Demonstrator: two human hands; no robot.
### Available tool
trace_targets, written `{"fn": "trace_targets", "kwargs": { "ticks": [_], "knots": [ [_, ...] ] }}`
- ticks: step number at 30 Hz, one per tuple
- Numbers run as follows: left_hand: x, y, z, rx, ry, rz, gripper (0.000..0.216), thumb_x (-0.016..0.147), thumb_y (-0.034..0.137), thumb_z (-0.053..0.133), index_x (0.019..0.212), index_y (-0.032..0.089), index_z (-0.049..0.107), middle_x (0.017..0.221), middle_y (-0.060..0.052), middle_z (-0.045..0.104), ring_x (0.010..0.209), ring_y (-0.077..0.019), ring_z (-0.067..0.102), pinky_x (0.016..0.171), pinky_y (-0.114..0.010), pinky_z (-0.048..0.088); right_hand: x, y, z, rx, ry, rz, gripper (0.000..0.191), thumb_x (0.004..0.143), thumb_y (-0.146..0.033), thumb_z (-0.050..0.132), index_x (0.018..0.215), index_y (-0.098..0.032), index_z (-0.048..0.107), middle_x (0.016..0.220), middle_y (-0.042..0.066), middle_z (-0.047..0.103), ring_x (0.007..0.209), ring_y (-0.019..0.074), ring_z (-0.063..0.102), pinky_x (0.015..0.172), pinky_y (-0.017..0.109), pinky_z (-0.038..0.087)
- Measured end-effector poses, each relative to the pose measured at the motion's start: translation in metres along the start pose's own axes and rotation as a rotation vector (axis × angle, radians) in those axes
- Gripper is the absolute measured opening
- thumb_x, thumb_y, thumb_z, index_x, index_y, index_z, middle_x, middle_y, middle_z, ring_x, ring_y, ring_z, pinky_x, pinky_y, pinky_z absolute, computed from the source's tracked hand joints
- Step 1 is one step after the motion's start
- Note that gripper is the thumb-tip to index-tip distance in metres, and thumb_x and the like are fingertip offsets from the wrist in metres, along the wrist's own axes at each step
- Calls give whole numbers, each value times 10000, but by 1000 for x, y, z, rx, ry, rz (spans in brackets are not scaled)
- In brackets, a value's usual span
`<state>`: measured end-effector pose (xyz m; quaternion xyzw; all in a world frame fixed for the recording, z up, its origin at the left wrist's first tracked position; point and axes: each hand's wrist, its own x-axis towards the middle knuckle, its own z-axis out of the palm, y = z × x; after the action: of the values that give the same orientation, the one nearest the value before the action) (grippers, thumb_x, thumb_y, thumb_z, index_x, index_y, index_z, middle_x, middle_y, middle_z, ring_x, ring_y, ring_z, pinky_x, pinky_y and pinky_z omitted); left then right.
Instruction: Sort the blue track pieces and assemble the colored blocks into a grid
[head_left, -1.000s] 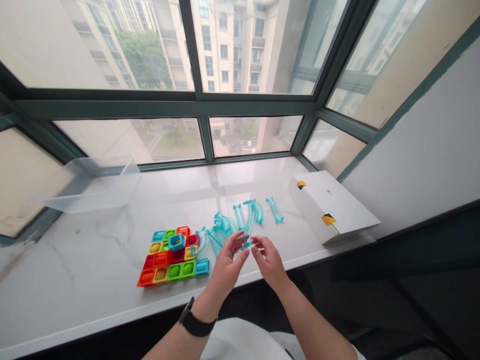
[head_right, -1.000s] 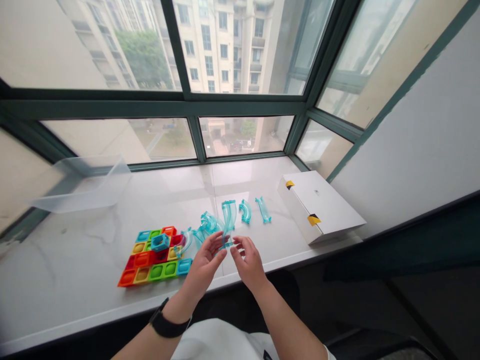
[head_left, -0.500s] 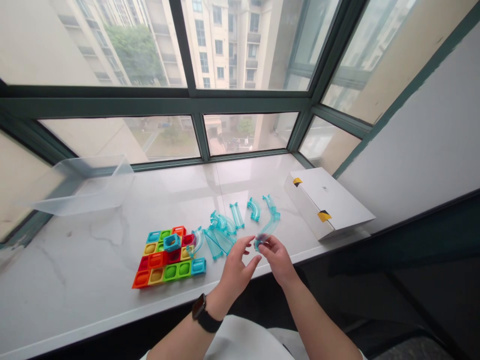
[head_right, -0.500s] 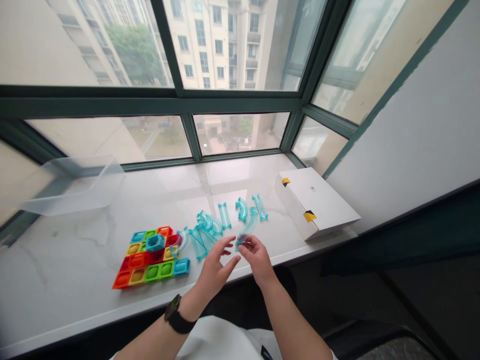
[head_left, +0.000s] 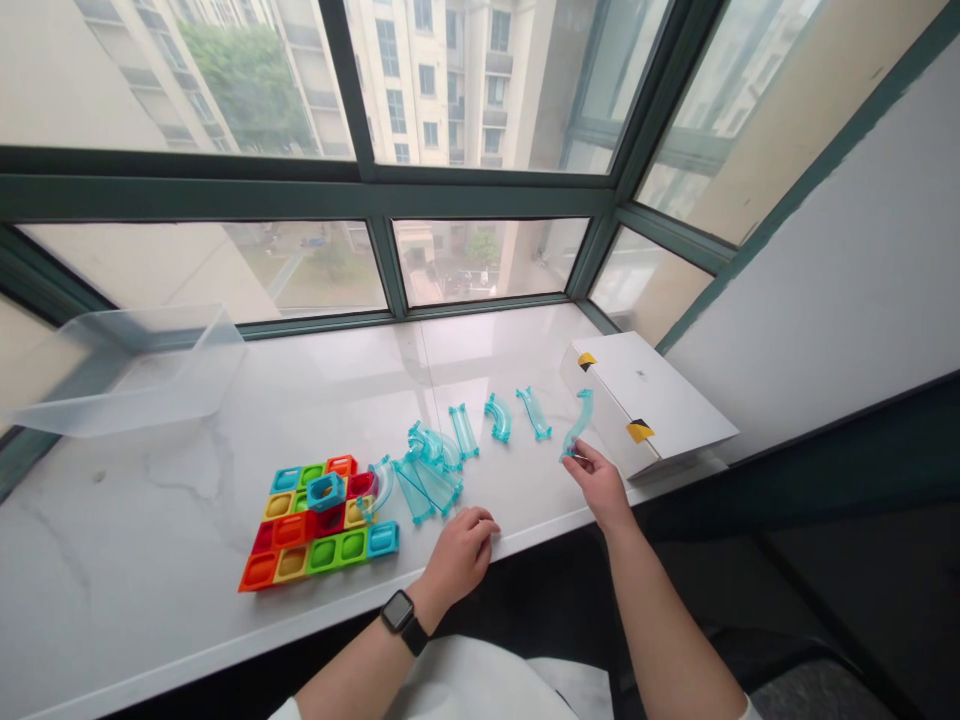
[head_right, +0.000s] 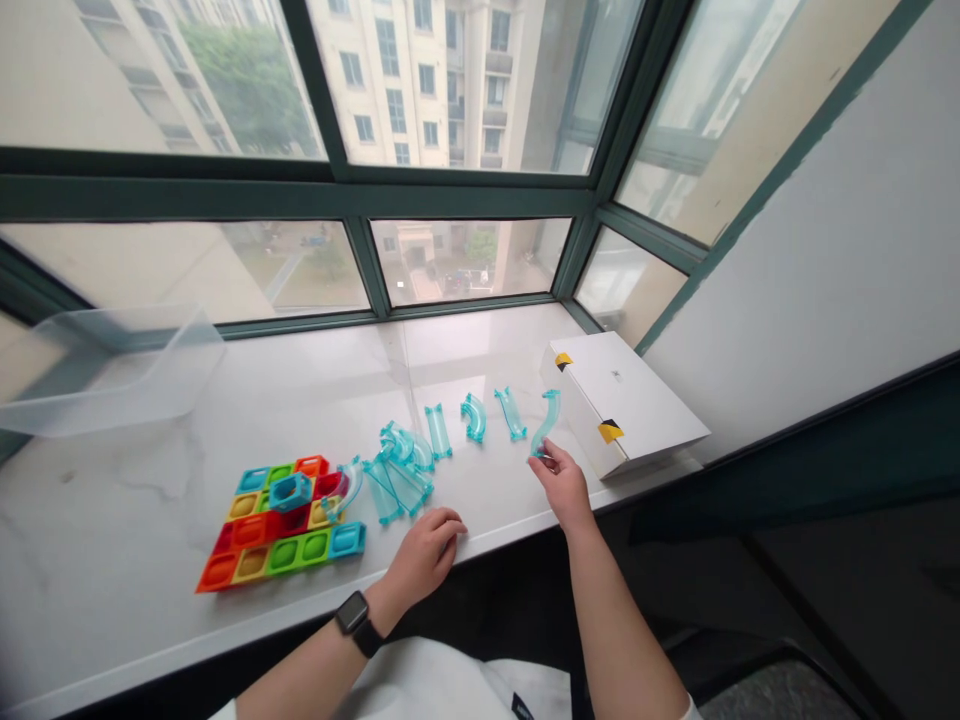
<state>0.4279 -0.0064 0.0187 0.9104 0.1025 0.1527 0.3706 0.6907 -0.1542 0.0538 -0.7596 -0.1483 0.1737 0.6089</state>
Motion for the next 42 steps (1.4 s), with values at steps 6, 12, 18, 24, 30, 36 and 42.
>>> {"fn": "trace_targets", "kwargs": {
  "ticks": [6, 12, 18, 24, 30, 36, 42],
  "knots": [
    [3, 2, 1, 51, -17, -10, 268, 890, 70, 524, 1015, 224, 703, 1106, -95, 662, 1005, -246, 610, 899, -395, 512, 28, -10, 15, -367, 64, -161, 682, 819, -572, 740, 1358, -158, 681, 1105, 116, 747, 901, 239, 700, 910, 417, 583],
    [3, 2, 2, 61, -19, -18, 273, 880, 56, 521, 1017, 224, 686, 1107, -88, 650, 1001, -245, 597, 894, -393, 499, 64, -13, 36, -665, 51, -285, 560, 883, -502, 683, 1304, -135, 718, 1034, 113, 725, 882, 239, 647, 900, 376, 524],
    [4, 3, 0, 45, -11, -16, 268, 880, 62, 529, 1016, 228, 689, 1099, -87, 645, 997, -242, 600, 894, -389, 501, 83, -8, 48, -862, -8, -270, 480, 913, -447, 690, 1298, -162, 725, 1054, 110, 725, 994, 258, 655, 898, 339, 490],
    [3, 5, -1, 36, 3, -19, 273, 873, 63, 528, 1003, 232, 699, 1081, -90, 651, 985, -245, 610, 878, -389, 506, 91, -4, 54, -953, -29, -268, 471, 918, -443, 708, 1297, -163, 727, 1137, 140, 728, 1072, 276, 660, 930, 330, 477],
    [4, 5, -1, 39, 2, -24, 275, 866, 57, 527, 996, 230, 697, 1073, -92, 657, 971, -244, 612, 868, -390, 504, 96, -2, 58, -983, -39, -280, 486, 921, -447, 720, 1299, -142, 725, 1150, 151, 729, 1094, 284, 661, 939, 336, 478],
    [4, 4, 0, 37, -4, -31, 273, 864, 54, 530, 995, 231, 692, 1076, -88, 657, 982, -242, 611, 879, -389, 502, 100, 4, 59, -1015, -13, -285, 485, 916, -453, 729, 1290, -145, 728, 1142, 165, 723, 1088, 293, 653, 944, 348, 467],
    [4, 3, 1, 45, -15, -45, 276, 869, 54, 529, 1007, 233, 686, 1096, -81, 652, 998, -241, 607, 888, -391, 500, 101, 6, 59, -1017, -15, -292, 487, 913, -450, 732, 1290, -142, 725, 1146, 161, 721, 1089, 292, 645, 958, 348, 463]
  ]
}}
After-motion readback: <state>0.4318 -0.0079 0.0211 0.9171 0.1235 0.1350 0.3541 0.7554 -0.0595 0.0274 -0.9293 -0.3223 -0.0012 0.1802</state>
